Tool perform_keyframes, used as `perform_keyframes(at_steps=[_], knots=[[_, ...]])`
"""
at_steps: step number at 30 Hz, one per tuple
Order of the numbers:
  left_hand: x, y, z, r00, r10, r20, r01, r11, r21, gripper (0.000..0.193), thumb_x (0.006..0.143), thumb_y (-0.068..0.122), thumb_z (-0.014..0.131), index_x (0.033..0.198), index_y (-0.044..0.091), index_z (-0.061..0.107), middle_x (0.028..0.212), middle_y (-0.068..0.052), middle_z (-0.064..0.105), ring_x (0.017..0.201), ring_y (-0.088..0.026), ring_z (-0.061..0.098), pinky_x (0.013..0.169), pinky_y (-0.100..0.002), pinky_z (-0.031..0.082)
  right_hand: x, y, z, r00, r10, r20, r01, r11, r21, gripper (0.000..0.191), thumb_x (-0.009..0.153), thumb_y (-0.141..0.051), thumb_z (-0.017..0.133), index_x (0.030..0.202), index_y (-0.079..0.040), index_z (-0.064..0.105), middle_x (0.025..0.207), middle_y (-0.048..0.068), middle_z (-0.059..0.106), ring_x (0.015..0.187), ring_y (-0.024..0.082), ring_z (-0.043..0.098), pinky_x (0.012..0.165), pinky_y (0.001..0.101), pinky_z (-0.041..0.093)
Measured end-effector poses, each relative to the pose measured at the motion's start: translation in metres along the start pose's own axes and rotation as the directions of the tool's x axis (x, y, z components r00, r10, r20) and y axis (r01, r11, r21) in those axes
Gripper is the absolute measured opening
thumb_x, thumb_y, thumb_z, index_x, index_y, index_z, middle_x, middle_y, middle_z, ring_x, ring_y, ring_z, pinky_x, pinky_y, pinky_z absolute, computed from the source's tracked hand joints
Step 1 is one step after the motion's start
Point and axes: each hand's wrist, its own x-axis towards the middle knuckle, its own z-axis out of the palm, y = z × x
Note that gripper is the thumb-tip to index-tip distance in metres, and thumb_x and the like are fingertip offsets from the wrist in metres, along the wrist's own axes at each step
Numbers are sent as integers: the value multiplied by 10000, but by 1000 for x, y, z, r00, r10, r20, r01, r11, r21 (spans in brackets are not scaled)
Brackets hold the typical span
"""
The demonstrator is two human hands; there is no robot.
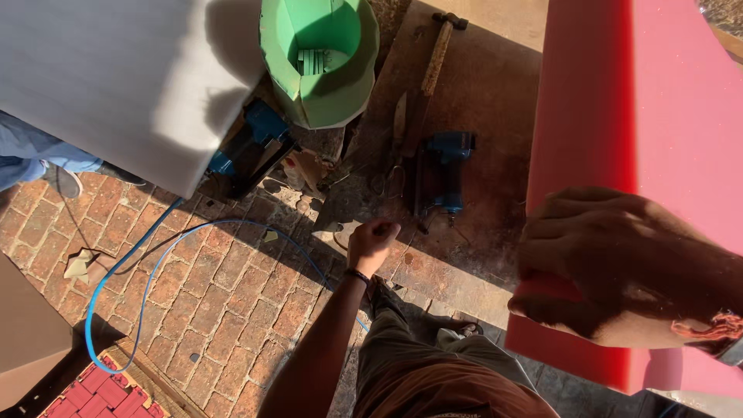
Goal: The person measures a large pink foam sheet with a tape measure, marks a straight line on it using a long blade, and cuts along the line with the blade guided by a wooden straightedge. They then lift the cut foam piece away and reposition the remaining sheet on the work table.
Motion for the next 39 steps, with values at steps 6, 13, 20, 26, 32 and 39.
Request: perform_keyframes(at_steps=[6, 13, 20, 26, 32, 39], knots=[[92, 18, -68, 765, 516, -386, -57, 650, 757, 310, 838, 390, 742, 1064, 181, 775, 1001, -81, 771, 909, -330, 717, 675, -469, 612, 20, -8, 25, 990, -99, -103, 104, 994, 41, 336, 865, -487, 721, 787, -160, 700, 910, 0, 738, 1009, 254, 642, 970, 402, 476], [117, 29, -109, 989, -96, -110, 144, 522, 841, 488, 906, 583, 748, 962, 101, 802, 861, -108, 764, 793, -286, 744, 682, -452, 625, 8, -4, 29, 993, -74, -95, 83, 992, 94, 349, 895, -505, 726, 803, -169, 701, 872, -15, 738, 970, 227, 668, 989, 393, 487], [95, 12, -112, 965, -254, 70, 146, 736, 661, 412, 842, 552, 765, 992, 175, 837, 940, -43, 780, 790, -236, 723, 710, -420, 564, 0, -7, 27, 974, -110, -198, 140, 980, 144, 297, 884, -454, 729, 828, -163, 719, 889, -11, 747, 977, 219, 675, 985, 386, 488], [61, -14, -114, 901, -346, 261, 171, 837, 520, 486, 906, 437, 789, 1108, -4, 751, 971, -179, 778, 757, -261, 729, 665, -362, 587, 23, -14, 25, 992, -61, -114, 72, 993, 93, 327, 856, -468, 712, 788, -149, 731, 897, 13, 753, 1020, 255, 663, 984, 397, 476], [9, -34, -104, 948, -276, 161, 210, 919, 335, 380, 839, 305, 802, 1123, 56, 756, 949, -116, 805, 789, -192, 745, 663, -312, 596, 42, -17, 21, 998, -40, -53, 43, 998, 52, 358, 819, -481, 701, 840, -125, 731, 925, 63, 740, 1065, 296, 643, 977, 403, 455], [-33, -29, -76, 997, -28, -74, 61, 873, 484, 369, 830, 408, 794, 1046, 110, 809, 969, -80, 805, 851, -222, 749, 762, -366, 585, 60, -17, 29, 999, -5, 52, 6, 1000, -15, 438, 872, -545, 611, 866, -119, 713, 919, 72, 730, 1033, 257, 654, 1026, 382, 449]])
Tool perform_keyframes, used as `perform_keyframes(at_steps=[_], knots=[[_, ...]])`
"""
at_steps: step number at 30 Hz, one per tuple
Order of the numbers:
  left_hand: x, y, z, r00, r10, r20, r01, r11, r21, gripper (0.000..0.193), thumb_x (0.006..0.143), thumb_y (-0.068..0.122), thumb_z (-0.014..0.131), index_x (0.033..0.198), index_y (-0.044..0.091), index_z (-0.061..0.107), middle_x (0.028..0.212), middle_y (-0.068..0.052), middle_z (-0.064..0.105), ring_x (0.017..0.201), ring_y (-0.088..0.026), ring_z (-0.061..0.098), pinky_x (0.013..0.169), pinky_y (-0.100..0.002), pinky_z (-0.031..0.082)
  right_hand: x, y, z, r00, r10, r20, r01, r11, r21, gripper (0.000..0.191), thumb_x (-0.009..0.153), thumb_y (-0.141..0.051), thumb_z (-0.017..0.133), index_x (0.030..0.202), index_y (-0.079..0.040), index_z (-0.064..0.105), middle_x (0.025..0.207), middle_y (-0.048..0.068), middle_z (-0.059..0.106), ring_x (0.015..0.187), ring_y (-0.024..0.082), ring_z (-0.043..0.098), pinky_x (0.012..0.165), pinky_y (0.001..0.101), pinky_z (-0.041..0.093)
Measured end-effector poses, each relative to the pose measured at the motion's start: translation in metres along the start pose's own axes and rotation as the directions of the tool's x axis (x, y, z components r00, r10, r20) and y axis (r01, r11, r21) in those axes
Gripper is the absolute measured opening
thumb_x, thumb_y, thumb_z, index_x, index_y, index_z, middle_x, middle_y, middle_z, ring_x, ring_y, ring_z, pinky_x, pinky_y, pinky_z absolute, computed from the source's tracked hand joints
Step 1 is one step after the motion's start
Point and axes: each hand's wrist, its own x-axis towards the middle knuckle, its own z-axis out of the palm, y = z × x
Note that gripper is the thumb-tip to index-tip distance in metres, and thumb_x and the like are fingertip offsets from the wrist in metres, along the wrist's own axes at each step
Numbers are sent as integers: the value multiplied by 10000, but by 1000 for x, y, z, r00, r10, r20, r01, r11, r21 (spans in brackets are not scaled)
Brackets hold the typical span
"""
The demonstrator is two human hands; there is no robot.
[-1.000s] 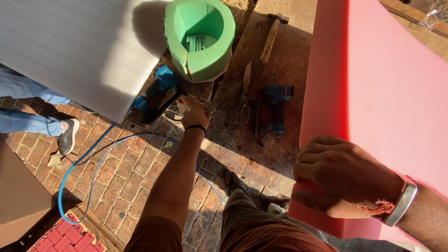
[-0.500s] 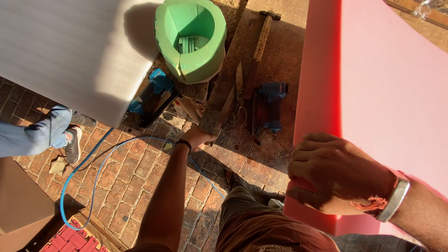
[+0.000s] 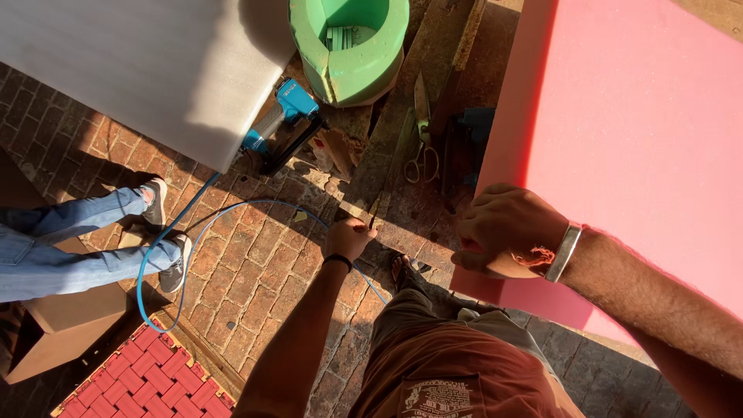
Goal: The person measures a large pink foam sheet with a tape measure, marks a straight line on it using a long blade, and cuts along the line with the blade guided by a wooden straightedge. They then lift the cut foam piece away and reposition the remaining sheet on the work table.
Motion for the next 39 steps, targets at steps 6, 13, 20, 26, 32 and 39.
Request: perform_keyframes(at_steps=[6, 13, 20, 26, 32, 39], knots=[[-2, 46, 12, 995, -35, -96, 64, 945, 320, 463, 807, 498, 830, 1028, 98, 751, 1025, -135, 754, 877, -316, 716, 714, -441, 618, 7, 7, 13, 997, -48, -55, 47, 999, -26, 411, 871, -500, 594, 799, -125, 745, 864, 50, 750, 1051, 242, 666, 1036, 373, 450], [-68, 0, -61, 912, -10, 411, 302, 695, -653, 196, 876, 266, 773, 855, 72, 765, 744, -58, 711, 662, -159, 663, 589, -302, 542, 33, 8, 41, 989, -98, -113, 102, 994, 27, 239, 860, -352, 625, 827, -152, 751, 901, 35, 749, 1014, 240, 672, 991, 383, 487], [-157, 110, -67, 986, 147, 74, 35, 251, -967, 94, 915, 171, 688, 971, 95, 696, 928, -50, 727, 891, -177, 739, 687, -366, 593, -37, 32, 130, 876, 263, -404, 157, 636, 755, 325, 963, -313, 660, 1199, -91, 685, 1185, 99, 727, 1092, 252, 693, 965, 405, 550], [-197, 265, 51, 616, 678, 400, -206, 629, -750, 104, 920, 125, 752, 923, 25, 723, 837, -49, 702, 743, -140, 608, 682, -312, 522, -173, 32, 202, 637, 697, -329, 601, -183, 778, 488, 1045, -317, 539, 1454, -56, 484, 1245, 135, 708, 1144, 226, 689, 981, 385, 554], [-285, 387, 215, 321, 563, 761, -427, 804, -415, 303, 892, 373, 750, 976, 83, 776, 803, 41, 734, 741, -67, 650, 645, -250, 518, -356, 97, 352, 355, 930, 97, 862, -366, 351, 144, 1049, -164, 522, 1154, -79, 570, 750, 10, 574, 626, 127, 530, 596, 301, 469], [-349, 437, 389, 443, -119, 889, 667, 706, -238, 624, 864, 709, 568, 955, 113, 729, 800, -33, 688, 771, -233, 678, 570, -329, 507, -613, 208, 548, -193, 580, 792, 856, -294, 424, 442, 920, -479, 776, 804, -99, 583, 567, -53, 433, 402, 70, 259, 390, 285, 193]])
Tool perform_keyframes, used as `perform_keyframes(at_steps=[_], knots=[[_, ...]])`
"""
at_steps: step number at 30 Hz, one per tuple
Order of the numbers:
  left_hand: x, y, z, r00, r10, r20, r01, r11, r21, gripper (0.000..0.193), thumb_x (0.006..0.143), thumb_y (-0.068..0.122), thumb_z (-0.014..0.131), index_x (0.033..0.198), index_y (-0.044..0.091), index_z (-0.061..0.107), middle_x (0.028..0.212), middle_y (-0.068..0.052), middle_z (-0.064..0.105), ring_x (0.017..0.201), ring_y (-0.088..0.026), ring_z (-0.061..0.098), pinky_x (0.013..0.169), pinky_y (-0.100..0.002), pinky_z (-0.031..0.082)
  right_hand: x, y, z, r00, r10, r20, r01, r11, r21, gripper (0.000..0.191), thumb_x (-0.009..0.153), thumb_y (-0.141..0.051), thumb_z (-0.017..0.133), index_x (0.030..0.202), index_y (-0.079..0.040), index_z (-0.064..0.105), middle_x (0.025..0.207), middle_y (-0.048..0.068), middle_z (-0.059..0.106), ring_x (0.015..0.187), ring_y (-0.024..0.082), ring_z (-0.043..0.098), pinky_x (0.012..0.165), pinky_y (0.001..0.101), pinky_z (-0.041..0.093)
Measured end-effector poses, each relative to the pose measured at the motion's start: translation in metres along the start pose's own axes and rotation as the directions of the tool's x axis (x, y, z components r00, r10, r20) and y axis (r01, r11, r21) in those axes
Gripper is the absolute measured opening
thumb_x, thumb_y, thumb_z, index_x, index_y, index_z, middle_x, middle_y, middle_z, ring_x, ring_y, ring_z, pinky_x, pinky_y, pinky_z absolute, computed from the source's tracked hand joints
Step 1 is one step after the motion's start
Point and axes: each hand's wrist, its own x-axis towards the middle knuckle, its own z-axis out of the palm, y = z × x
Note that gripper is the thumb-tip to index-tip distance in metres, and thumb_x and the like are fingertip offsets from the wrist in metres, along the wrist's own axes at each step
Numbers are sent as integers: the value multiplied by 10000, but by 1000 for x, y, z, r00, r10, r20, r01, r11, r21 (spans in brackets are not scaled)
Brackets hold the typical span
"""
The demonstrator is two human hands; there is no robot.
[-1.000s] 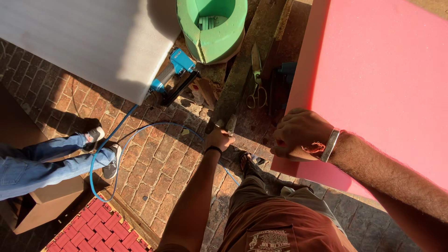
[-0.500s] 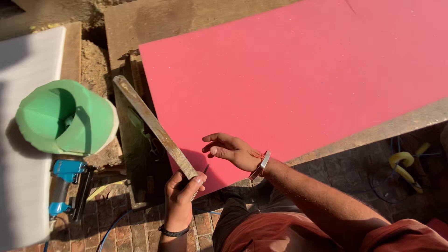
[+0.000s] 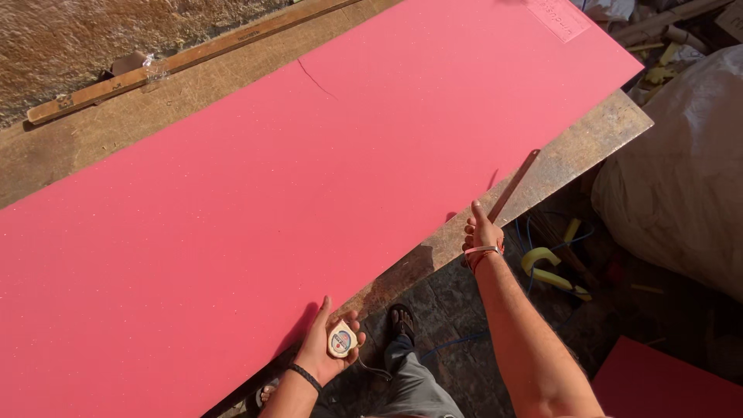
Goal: The person measures a large pink foam sheet with a tape measure, marks a straight line on it using a long blade, and cuts along the line with the blade guided by a wooden straightedge. They then lift the cut foam piece away and reposition the remaining sheet on the work table.
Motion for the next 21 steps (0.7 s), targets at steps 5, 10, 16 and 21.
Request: perform_keyframes(at_steps=[5, 10, 16, 21], knots=[[56, -26, 16, 940, 249, -233, -272, 960, -70, 640, 939, 693, 519, 924, 66, 647, 802, -66, 672, 766, -237, 682, 553, -359, 512, 80, -27, 1, 993, -74, 91, 92, 973, -211, 481, 881, -487, 817, 672, -105, 613, 545, 5, 560, 377, 84, 421, 369, 276, 271], [66, -36, 6, 842, 497, -210, -485, 868, 108, 499, 1060, 506, 509, 928, 40, 630, 806, -148, 672, 710, -302, 607, 586, -431, 526, 92, -21, 10, 971, -154, 184, 163, 986, -31, 373, 881, -310, 805, 638, -102, 615, 487, -12, 462, 341, 96, 326, 348, 296, 221], [36, -18, 15, 776, 573, -265, -557, 819, 138, 482, 1069, 463, 425, 859, 51, 557, 888, -168, 689, 868, -265, 697, 626, -438, 581, 74, -57, -4, 952, -197, 235, 202, 979, 6, 318, 902, -242, 786, 666, -80, 645, 476, -29, 470, 345, 84, 360, 351, 278, 238], [25, -40, 33, 818, 525, -234, -497, 851, 170, 507, 1050, 469, 456, 832, 30, 589, 863, -200, 692, 817, -277, 716, 566, -431, 600, 77, -63, -45, 956, -244, 161, 252, 967, -32, 253, 887, -228, 791, 717, -76, 681, 510, -14, 504, 377, 95, 418, 368, 280, 298]])
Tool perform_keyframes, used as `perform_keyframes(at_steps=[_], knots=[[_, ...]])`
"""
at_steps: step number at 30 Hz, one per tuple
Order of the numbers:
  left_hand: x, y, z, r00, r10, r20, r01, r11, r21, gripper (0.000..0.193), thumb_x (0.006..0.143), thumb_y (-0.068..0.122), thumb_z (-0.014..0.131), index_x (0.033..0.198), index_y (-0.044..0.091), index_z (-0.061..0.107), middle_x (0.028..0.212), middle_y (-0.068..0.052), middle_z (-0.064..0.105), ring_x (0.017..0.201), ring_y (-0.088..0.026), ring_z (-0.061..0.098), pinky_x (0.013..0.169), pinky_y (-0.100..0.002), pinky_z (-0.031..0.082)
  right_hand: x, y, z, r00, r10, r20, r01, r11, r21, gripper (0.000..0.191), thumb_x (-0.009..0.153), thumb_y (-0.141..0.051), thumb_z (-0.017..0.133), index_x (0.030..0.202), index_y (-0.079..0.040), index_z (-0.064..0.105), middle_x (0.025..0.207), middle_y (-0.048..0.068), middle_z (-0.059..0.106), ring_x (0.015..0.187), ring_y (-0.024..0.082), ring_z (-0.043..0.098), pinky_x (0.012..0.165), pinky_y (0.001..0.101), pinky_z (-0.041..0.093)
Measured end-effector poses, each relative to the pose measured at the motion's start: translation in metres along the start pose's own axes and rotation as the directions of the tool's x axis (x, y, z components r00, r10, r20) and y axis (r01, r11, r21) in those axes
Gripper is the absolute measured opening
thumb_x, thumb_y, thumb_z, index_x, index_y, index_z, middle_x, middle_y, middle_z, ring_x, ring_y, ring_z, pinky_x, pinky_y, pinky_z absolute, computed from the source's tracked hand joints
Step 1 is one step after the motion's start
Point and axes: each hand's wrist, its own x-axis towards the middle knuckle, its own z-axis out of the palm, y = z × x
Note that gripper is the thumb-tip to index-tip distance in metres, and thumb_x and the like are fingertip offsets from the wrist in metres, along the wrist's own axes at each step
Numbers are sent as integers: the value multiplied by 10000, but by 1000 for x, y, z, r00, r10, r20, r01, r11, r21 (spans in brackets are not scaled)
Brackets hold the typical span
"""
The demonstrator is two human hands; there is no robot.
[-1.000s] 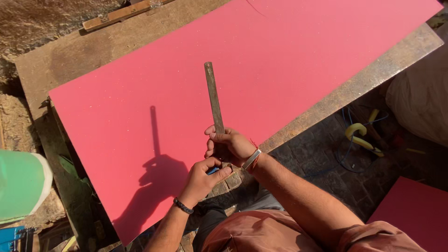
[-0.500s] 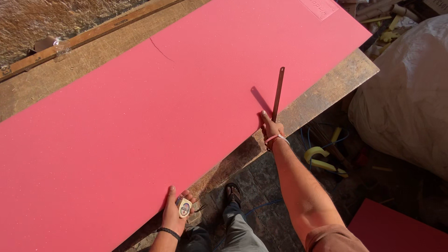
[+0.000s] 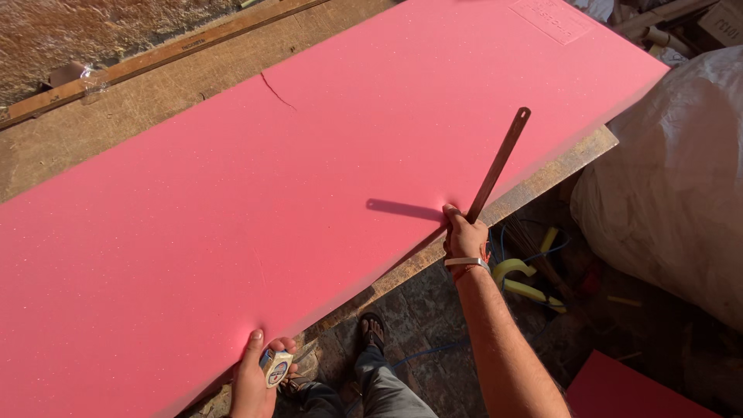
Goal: The person measures a large pink foam sheet with a tape measure, marks a straight line on it using a long blade, and cuts along the line with the blade guided by a wooden straightedge. They then lift the cut foam piece away and reposition the remaining sheet on the work table.
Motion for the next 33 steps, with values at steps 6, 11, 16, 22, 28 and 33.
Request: perform_keyframes(at_steps=[6, 11, 16, 22, 28, 33], knots=[[8, -21, 26, 916, -384, 113, 334, 889, 315, 620, 1000, 616, 397, 827, 93, 684, 744, -73, 660, 722, -175, 660, 530, -320, 565, 9, 16, -32, 996, -10, -86, -43, 801, -598, 493, 936, -461, 752, 810, 13, 702, 620, 53, 579, 579, 165, 520, 579, 366, 421], [3, 28, -13, 917, -237, 319, 180, 963, 199, 323, 969, 406, 610, 922, 101, 705, 779, -36, 695, 763, -146, 707, 542, -307, 579, 2, 7, 20, 960, -192, 205, 281, 658, -699, 396, 933, -364, 757, 966, 30, 746, 743, 120, 637, 702, 206, 590, 667, 364, 476], [24, 109, -48, 988, -59, 146, 34, 985, 169, 262, 930, 354, 663, 1025, 112, 694, 845, -15, 695, 836, -107, 710, 592, -313, 615, -29, 10, 140, 790, -239, 565, 538, 712, -451, 388, 859, -202, 753, 1190, -13, 678, 932, 34, 685, 849, 146, 637, 749, 315, 504], [92, 211, -78, 973, 231, -20, -204, 894, 400, 244, 946, 340, 672, 1028, 112, 705, 801, 17, 646, 783, -97, 627, 605, -293, 576, -61, -4, 298, 786, -66, 615, 523, 601, -604, 439, 940, -357, 711, 1312, -135, 638, 950, 133, 707, 837, 235, 678, 740, 393, 525], [242, 348, -90, 711, 690, 138, -507, 366, 780, 135, 925, 264, 697, 1010, 167, 739, 946, 12, 762, 859, -204, 714, 752, -389, 569, -45, 9, 423, 732, -160, 663, 681, 209, -702, 436, 931, -451, 681, 1282, -203, 606, 976, 109, 765, 852, 316, 740, 718, 452, 571], [430, 446, -65, 708, 655, 264, -402, 67, 913, 119, 934, 228, 655, 1010, 173, 728, 1077, -26, 740, 1029, -289, 671, 864, -462, 547, -29, 50, 444, 753, -296, 588, 623, 31, -782, 344, 880, -447, 699, 1185, -306, 626, 951, 16, 773, 830, 323, 738, 688, 483, 561]])
